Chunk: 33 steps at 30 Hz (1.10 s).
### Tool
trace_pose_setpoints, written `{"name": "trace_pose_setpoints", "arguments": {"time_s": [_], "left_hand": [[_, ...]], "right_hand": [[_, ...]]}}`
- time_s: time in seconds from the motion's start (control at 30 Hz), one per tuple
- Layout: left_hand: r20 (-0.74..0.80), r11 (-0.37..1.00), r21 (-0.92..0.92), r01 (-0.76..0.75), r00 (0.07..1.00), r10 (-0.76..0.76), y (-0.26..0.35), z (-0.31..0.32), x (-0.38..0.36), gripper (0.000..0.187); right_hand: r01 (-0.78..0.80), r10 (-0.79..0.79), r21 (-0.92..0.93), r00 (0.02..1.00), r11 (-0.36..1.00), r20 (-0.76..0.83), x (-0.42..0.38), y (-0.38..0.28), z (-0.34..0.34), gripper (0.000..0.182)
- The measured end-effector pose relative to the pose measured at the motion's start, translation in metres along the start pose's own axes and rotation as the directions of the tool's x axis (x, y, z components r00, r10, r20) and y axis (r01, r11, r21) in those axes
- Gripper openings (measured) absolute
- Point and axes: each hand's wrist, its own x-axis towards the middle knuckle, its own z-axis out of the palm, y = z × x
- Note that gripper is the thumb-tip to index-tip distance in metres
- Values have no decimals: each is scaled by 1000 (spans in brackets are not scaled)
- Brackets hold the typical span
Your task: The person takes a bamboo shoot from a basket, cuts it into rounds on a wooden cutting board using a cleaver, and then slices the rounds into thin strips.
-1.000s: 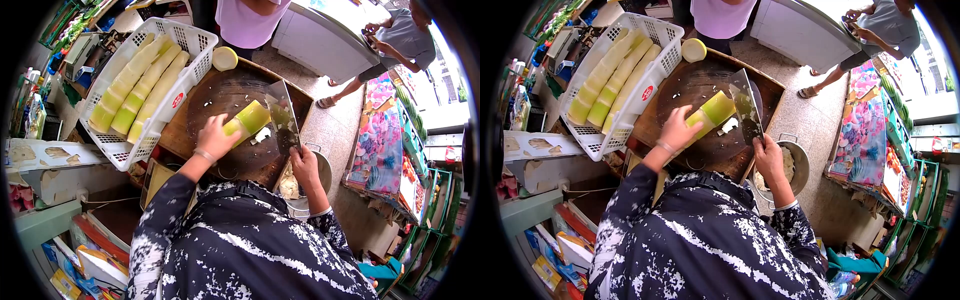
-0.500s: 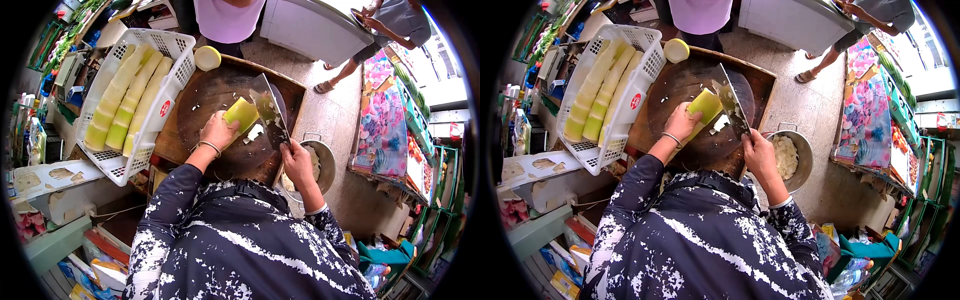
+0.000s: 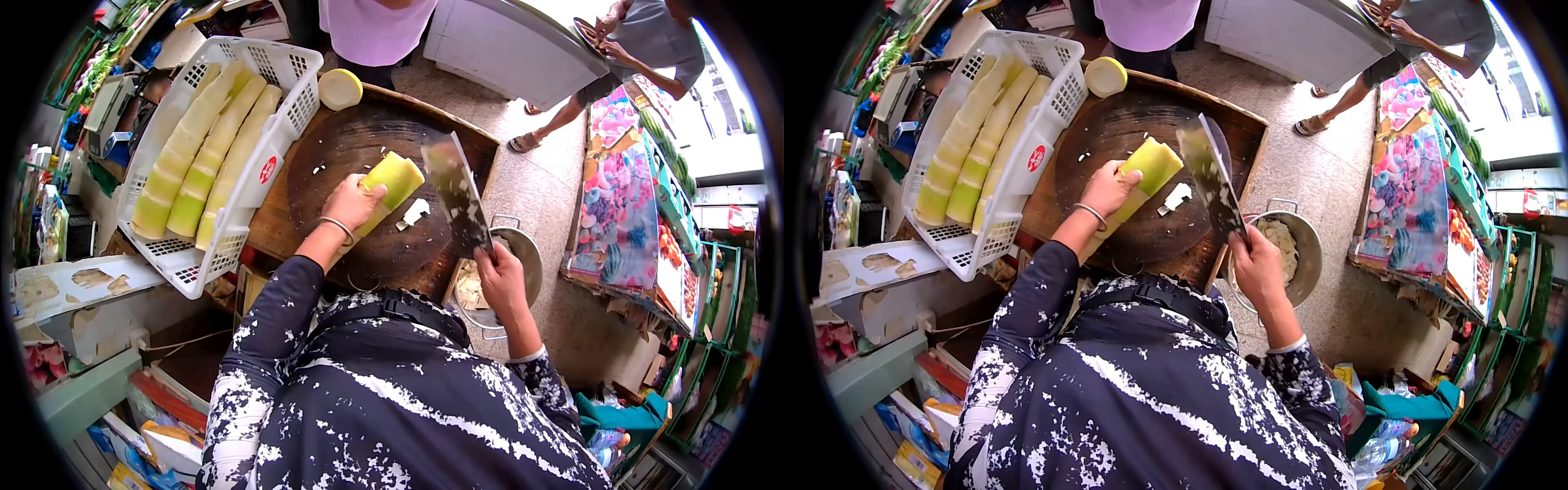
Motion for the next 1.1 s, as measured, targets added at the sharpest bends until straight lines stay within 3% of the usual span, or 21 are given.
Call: {"name": "trace_pose_setpoints", "arguments": {"time_s": [0.03, 0.1, 0.23, 0.27, 0.37, 0.5, 0.67, 0.73, 0.83, 0.93, 0.97, 1.1], "left_hand": [[35, 995, -98, 2, 999, 1, -5, -3, 6, 58], [25, 957, -288, -39, 999, 49, -11, -5, 8, 57], [-139, 990, -38, -132, 982, 126, -2, -9, -9, 61], [-200, 985, 74, -154, 966, 166, 0, -9, -15, 62], [-140, 991, 81, -109, 983, 119, -4, -11, -22, 64], [-139, 987, 126, -105, 983, 122, 1, -12, -28, 63], [-198, 978, 143, -151, 964, 178, -1, -10, -32, 64], [-158, 947, 280, -156, 966, 206, 7, -13, -39, 67], [-142, 932, 342, -118, 974, 176, 11, -11, -40, 68], [-190, 935, 323, -149, 957, 218, 10, -8, -39, 66], [-188, 934, 325, -149, 958, 218, 6, -7, -38, 66], [-219, 949, 263, -176, 946, 237, 3, -5, -33, 59]], "right_hand": [[0, 0, -2, 1000, 1000, -5, -7, -1, -9, 20], [45, -21, -267, 996, 963, 89, -23, -4, -22, 17], [91, -46, -212, 976, 973, 211, -41, 10, -15, 13], [24, 59, -296, 962, 955, 268, -41, 10, -13, 18], [-25, 105, -296, 961, 955, 258, -37, 9, -8, 19], [-13, 50, -293, 992, 956, 117, -20, 15, -10, 17], [-22, 26, -138, 999, 990, 25, -9, 17, -16, 16], [43, -44, -19, 997, 999, -63, -9, 17, -13, 14], [56, -50, 71, 995, 996, -83, -13, 8, -9, 15], [127, -127, -14, 989, 992, -75, -10, -20, -2, 17], [178, -185, -134, 982, 975, -46, -7, -30, 1, 17], [210, -201, -241, 978, 947, 63, 5, -46, 24, 16]]}}
